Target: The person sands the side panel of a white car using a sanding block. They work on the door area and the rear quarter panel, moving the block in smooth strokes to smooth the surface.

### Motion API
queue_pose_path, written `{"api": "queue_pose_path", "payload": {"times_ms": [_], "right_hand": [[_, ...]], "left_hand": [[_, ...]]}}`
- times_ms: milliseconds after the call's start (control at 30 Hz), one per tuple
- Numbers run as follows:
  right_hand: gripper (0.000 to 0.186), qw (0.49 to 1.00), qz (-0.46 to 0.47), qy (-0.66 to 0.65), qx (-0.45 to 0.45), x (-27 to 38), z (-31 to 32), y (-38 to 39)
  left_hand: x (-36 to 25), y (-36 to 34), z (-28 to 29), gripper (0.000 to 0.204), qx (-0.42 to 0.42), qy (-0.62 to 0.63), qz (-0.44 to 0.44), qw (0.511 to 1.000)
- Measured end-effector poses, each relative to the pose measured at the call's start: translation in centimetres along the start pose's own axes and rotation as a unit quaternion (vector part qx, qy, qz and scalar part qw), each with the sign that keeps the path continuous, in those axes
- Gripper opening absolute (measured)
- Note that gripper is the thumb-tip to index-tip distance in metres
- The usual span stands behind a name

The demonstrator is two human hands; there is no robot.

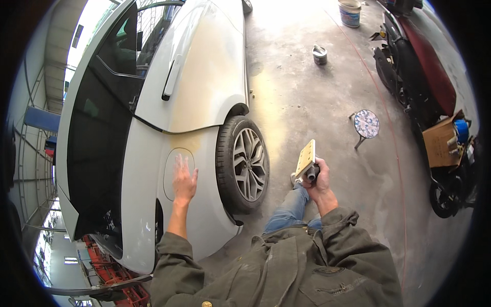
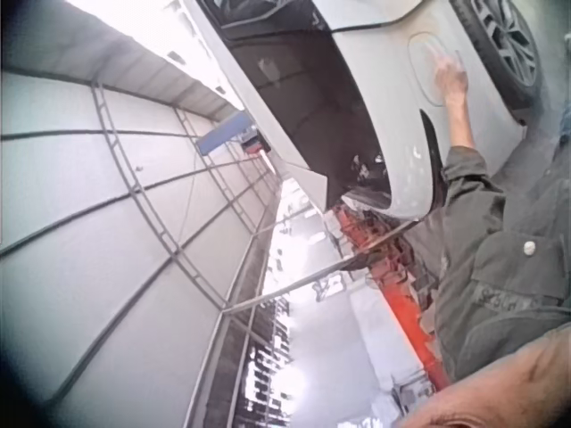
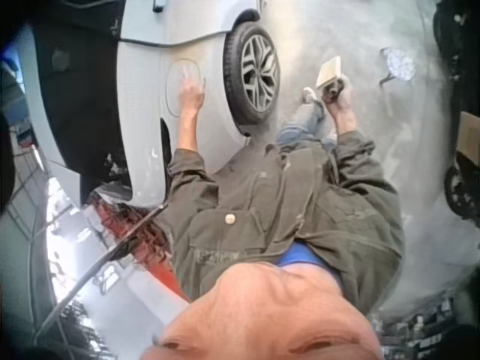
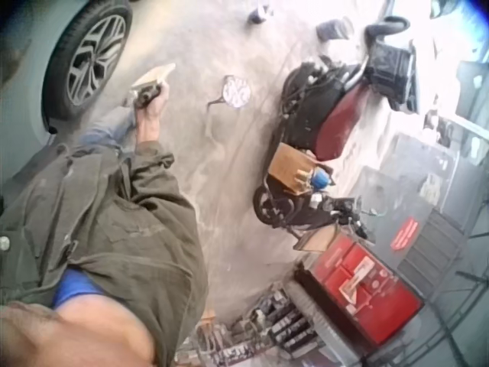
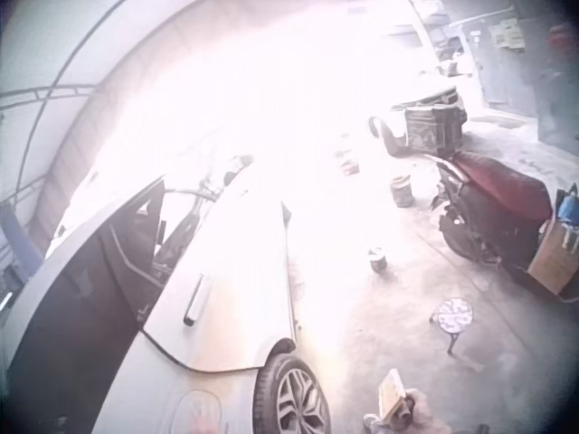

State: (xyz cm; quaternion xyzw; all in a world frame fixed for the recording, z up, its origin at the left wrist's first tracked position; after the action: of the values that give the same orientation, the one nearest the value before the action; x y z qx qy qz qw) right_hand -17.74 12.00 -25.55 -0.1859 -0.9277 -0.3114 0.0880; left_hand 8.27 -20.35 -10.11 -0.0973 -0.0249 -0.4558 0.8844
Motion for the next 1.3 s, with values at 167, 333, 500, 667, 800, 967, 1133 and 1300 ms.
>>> {"api": "queue_pose_path", "payload": {"times_ms": [167, 333, 500, 667, 800, 967, 1133, 1300], "right_hand": [[0.031, 0.999, 0.023, -0.007, -0.039, 3.0, -0.9, -5.1], [0.029, 0.998, 0.024, -0.006, -0.05, 4.9, -3.7, -9.9], [0.027, 0.998, -0.012, 0.037, -0.039, 3.6, -6.6, -12.9], [0.028, 0.991, -0.074, 0.094, -0.054, 2.4, -6.9, -14.7], [0.027, 0.988, -0.106, 0.108, -0.033, 3.8, -7.4, -15.3], [0.026, 0.981, -0.139, 0.135, 0.027, 5.6, -7.3, -16.8], [0.03, 0.973, -0.16, 0.167, 0.012, 5.3, -7.3, -17.2], [0.03, 0.969, -0.184, 0.161, 0.026, 5.3, -8.1, -16.7]], "left_hand": [[1.7, -9.5, -0.8, 0.071, 0.015, -0.113, -0.042, 0.993], [3.5, -15.8, -4.3, 0.082, 0.075, -0.176, -0.11, 0.975], [2.6, -15.7, -8.5, 0.089, 0.144, -0.157, -0.149, 0.966], [1.6, -13.4, -8.9, 0.081, 0.195, -0.132, -0.208, 0.949], [1.7, -8.9, -6.1, 0.063, 0.247, -0.034, -0.116, 0.962], [1.4, -3.5, -3.6, 0.06, 0.192, -0.022, 0.017, 0.981], [0.7, -0.1, -3.1, 0.057, 0.148, -0.078, 0.061, 0.984], [0.1, 0.1, -4.0, 0.052, 0.109, -0.029, 0.137, 0.984]]}}
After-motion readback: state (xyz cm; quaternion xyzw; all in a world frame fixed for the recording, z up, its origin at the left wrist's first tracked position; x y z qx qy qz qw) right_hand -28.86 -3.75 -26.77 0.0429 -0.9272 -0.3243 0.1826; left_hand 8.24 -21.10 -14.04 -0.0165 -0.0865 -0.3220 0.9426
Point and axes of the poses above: each hand's wrist, its own y-axis away from the middle knuckle, its own z-axis out of the back of the hand, x = y × z, the point moved 5 cm from there along -y, towards the middle knuckle, and after that the axes turned 3 degrees about -z, right-handed, at the moved point
